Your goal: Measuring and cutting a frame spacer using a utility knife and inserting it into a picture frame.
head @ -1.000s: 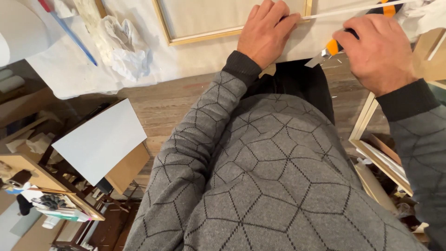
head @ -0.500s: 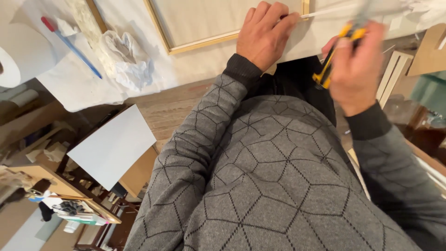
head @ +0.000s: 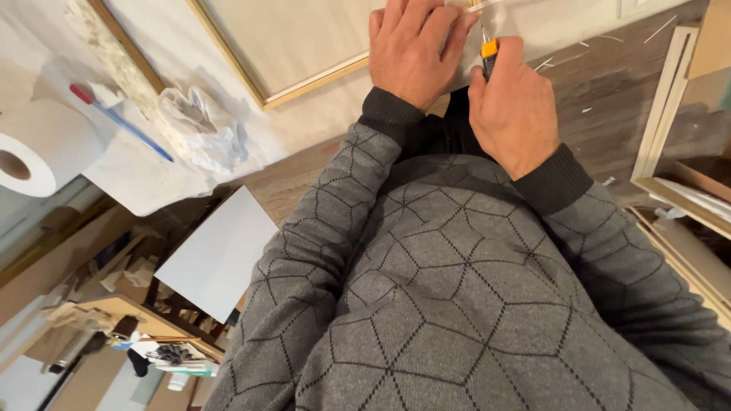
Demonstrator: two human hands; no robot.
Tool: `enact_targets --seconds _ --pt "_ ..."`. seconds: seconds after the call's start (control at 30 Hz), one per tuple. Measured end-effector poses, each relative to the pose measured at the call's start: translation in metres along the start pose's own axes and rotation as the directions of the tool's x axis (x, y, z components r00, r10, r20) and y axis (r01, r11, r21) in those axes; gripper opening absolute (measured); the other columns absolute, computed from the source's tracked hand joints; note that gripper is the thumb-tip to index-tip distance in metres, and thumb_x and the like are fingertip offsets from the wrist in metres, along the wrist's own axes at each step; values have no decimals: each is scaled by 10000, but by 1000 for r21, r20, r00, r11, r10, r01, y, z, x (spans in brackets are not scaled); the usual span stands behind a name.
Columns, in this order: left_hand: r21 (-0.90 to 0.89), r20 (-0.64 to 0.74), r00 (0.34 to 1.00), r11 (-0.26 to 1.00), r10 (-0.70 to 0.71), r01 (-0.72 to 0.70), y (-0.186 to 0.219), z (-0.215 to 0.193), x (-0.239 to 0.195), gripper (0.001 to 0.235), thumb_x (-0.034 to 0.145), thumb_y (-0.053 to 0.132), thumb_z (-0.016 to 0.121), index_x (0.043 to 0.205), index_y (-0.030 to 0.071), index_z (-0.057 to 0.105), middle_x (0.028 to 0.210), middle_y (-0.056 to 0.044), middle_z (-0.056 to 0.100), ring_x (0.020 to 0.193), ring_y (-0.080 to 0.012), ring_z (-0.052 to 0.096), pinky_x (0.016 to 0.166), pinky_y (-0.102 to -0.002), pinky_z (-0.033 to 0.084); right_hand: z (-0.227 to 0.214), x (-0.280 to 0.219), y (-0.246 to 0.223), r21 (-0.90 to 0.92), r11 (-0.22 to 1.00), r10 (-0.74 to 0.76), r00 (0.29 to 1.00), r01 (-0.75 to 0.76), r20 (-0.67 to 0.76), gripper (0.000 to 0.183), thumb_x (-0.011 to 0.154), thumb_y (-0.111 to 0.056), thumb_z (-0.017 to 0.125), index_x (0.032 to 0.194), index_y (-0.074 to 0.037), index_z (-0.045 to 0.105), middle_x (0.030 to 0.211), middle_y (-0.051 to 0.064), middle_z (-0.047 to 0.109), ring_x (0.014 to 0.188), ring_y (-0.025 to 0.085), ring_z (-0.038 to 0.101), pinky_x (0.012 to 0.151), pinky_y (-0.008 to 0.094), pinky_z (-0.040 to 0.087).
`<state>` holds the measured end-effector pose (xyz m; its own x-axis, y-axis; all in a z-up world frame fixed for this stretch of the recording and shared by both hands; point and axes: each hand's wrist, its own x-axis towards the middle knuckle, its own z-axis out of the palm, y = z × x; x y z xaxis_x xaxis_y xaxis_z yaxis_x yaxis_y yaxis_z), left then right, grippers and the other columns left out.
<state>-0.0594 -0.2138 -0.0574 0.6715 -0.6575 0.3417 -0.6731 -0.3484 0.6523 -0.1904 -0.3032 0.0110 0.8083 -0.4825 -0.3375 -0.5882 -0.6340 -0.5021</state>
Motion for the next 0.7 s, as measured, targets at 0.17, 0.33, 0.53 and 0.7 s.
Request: enact_targets --seconds 0.17,0.33,0.53,0.7 --pt "-7 -1 1000 1000 -18 18 2 -1 1 169 905 284 811 938 183 679 985 66 613 953 -188 579 798 -392 396 5 3 2 -20 999 33 999 -33 6 353 1083 -166 650 1249 59 434 807 282 651 759 502 645 664 586 493" --pt "-11 14 1000 1000 -21 21 3 -3 2 156 910 271 804 968 195 681 993 72 617 957 -186 579 803 -391 400 2 5 -1 -38 998 58 998 -57 36 375 1075 -197 652 1224 69 435 767 281 650 736 505 645 654 595 501" --pt "3 15 1000 1000 -19 19 2 -1 0 153 921 263 804 983 200 679 981 70 612 943 -193 567 801 -397 398 -10 8 -11 -175 983 70 993 -53 97 378 1071 -244 618 1197 71 450 743 247 670 697 471 664 640 570 524" --pt "-12 3 1000 1000 -10 10 3 -4 3 150 926 246 793 994 189 672 997 61 615 959 -199 569 801 -391 396 -14 9 -20 -254 966 75 989 -41 125 387 1059 -234 611 1176 98 451 767 219 686 660 437 677 609 527 539"
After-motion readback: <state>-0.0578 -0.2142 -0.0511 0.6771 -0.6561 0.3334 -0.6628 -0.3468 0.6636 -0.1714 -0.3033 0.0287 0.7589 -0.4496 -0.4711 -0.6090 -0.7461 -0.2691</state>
